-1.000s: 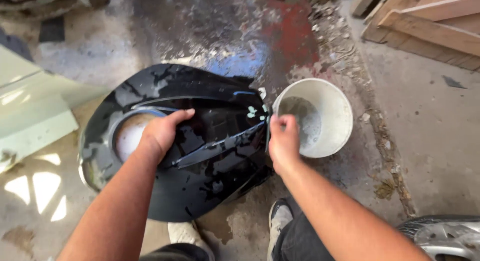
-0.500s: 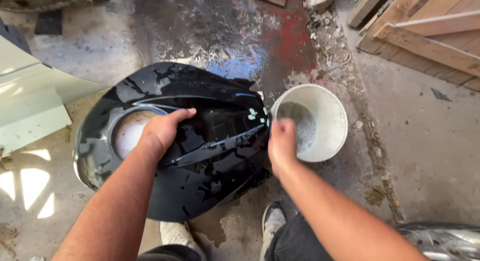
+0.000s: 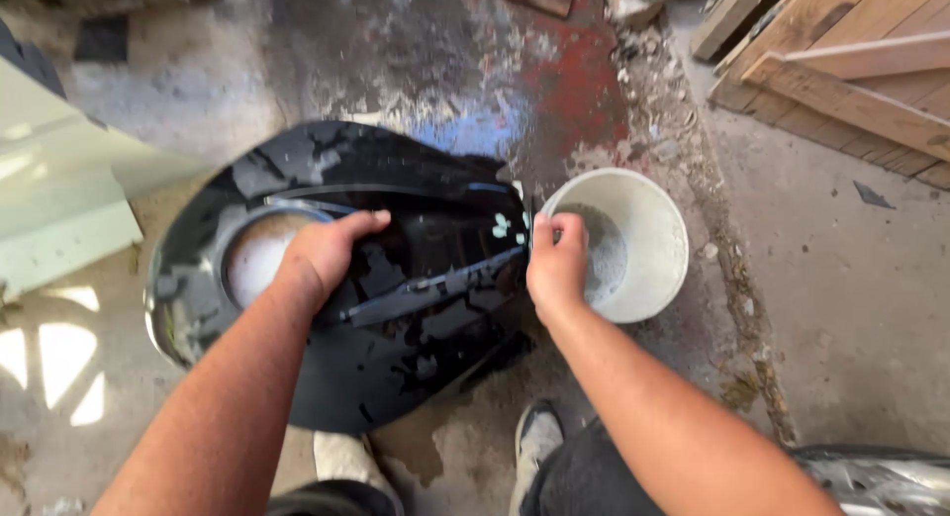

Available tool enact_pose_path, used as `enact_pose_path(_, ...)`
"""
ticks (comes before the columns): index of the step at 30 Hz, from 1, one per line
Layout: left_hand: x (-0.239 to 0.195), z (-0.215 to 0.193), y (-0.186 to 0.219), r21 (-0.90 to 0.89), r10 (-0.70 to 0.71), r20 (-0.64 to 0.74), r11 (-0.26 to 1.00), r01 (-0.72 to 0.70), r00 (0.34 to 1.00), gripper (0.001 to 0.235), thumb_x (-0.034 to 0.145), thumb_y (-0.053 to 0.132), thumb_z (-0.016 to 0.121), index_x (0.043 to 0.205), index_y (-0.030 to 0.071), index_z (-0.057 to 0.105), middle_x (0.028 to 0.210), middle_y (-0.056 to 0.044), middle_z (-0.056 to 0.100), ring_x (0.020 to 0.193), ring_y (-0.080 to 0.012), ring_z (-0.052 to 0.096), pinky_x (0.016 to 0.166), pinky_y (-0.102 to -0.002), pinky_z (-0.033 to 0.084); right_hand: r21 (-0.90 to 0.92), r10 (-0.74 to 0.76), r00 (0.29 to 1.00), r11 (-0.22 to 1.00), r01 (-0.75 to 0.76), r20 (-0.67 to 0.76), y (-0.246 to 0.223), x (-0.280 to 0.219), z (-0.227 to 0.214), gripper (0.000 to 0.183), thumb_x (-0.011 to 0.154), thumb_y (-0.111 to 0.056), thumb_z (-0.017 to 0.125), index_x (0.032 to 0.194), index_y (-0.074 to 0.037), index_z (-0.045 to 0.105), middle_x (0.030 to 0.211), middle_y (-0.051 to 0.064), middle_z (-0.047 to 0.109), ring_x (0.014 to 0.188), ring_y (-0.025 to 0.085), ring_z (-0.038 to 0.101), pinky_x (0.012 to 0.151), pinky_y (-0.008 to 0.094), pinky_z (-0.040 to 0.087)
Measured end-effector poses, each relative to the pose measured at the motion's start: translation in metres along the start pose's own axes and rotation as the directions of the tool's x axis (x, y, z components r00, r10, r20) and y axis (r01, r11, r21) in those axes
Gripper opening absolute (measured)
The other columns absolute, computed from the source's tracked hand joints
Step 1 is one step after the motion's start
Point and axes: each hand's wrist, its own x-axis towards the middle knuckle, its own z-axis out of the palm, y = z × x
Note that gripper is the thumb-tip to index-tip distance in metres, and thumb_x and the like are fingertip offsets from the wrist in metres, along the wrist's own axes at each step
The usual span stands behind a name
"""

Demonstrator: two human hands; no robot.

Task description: The person scrubs a black car part with a yellow sponge and a blue sanding block, repeatedly dipping the sponge into a bucket of soapy water. The person also uses a black sanding block to scrub the surface of the car part.

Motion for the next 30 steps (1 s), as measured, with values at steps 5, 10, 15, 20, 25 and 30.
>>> enact_pose_path(5,0.003,0.000,0.001,-0.015,-0.019,0.005,1.000,0.019,1.000,0.096,0.067,0.068,0.083,0.141,0.006,0.074,0.149,-0.014,0.070,0.145,-0.0294,0.061,0.122,-0.042,0.045,0.004,0.021,0.999,1.000,-0.022,0.037,-0.025,-0.039,-0.029,0.035,0.106,-0.040,0.070,0.106,-0.005,0.065,0.109,0.023,0.066,0.116,0.045,0.065,0.104,0.051,0.051)
enact_pose_path(10,-0.003,-0.004,-0.003,-0.018,-0.018,0.003,1.000,0.018,1.000,0.094,0.069,0.066,0.083,0.141,0.006,0.074,0.152,-0.014,0.069,0.146,-0.0297,0.060,0.123,-0.043,0.045,0.131,0.068,0.991,0.988,-0.082,0.112,-0.013,-0.015,-0.013,0.035,0.105,-0.045,0.069,0.109,-0.010,0.067,0.113,0.012,0.071,0.116,0.030,0.067,0.107,0.043,0.051)
enact_pose_path(15,-0.001,-0.001,-0.002,-0.023,-0.027,0.014,0.999,0.027,1.000,0.092,0.069,0.066,0.084,0.139,0.007,0.075,0.148,-0.014,0.071,0.143,-0.0299,0.062,0.121,-0.042,0.046,0.008,0.051,0.997,0.999,-0.052,0.056,-0.020,-0.010,-0.022,0.036,0.106,-0.041,0.071,0.108,-0.005,0.069,0.111,0.022,0.070,0.117,0.043,0.067,0.105,0.051,0.051)
enact_pose_path(20,-0.003,-0.004,0.003,-0.027,-0.028,0.001,0.999,0.028,1.000,0.091,0.070,0.065,0.083,0.139,0.006,0.075,0.147,-0.014,0.072,0.143,-0.0297,0.063,0.120,-0.043,0.047,0.063,0.136,0.985,0.988,-0.143,0.105,-0.004,-0.017,-0.020,0.036,0.107,-0.045,0.068,0.111,-0.009,0.069,0.113,0.016,0.071,0.117,0.035,0.068,0.104,0.048,0.051)
enact_pose_path(25,0.001,0.000,-0.002,-0.029,-0.039,0.008,0.999,0.039,0.999,0.095,0.070,0.065,0.084,0.142,0.004,0.074,0.147,-0.016,0.072,0.142,-0.0304,0.063,0.120,-0.043,0.047,0.028,0.225,0.967,0.973,-0.230,0.118,-0.003,-0.004,-0.017,0.035,0.107,-0.044,0.067,0.118,-0.011,0.071,0.116,0.014,0.072,0.117,0.032,0.070,0.103,0.047,0.053)
enact_pose_path(30,-0.007,-0.004,0.004,-0.049,-0.037,0.005,0.998,0.037,0.999,0.087,0.071,0.062,0.084,0.138,0.007,0.075,0.147,-0.014,0.072,0.142,-0.0289,0.063,0.121,-0.043,0.047,0.043,0.244,0.969,0.968,-0.246,0.051,-0.008,-0.051,-0.024,0.038,0.109,-0.046,0.061,0.118,-0.009,0.065,0.119,0.016,0.069,0.121,0.035,0.066,0.111,0.047,0.048)
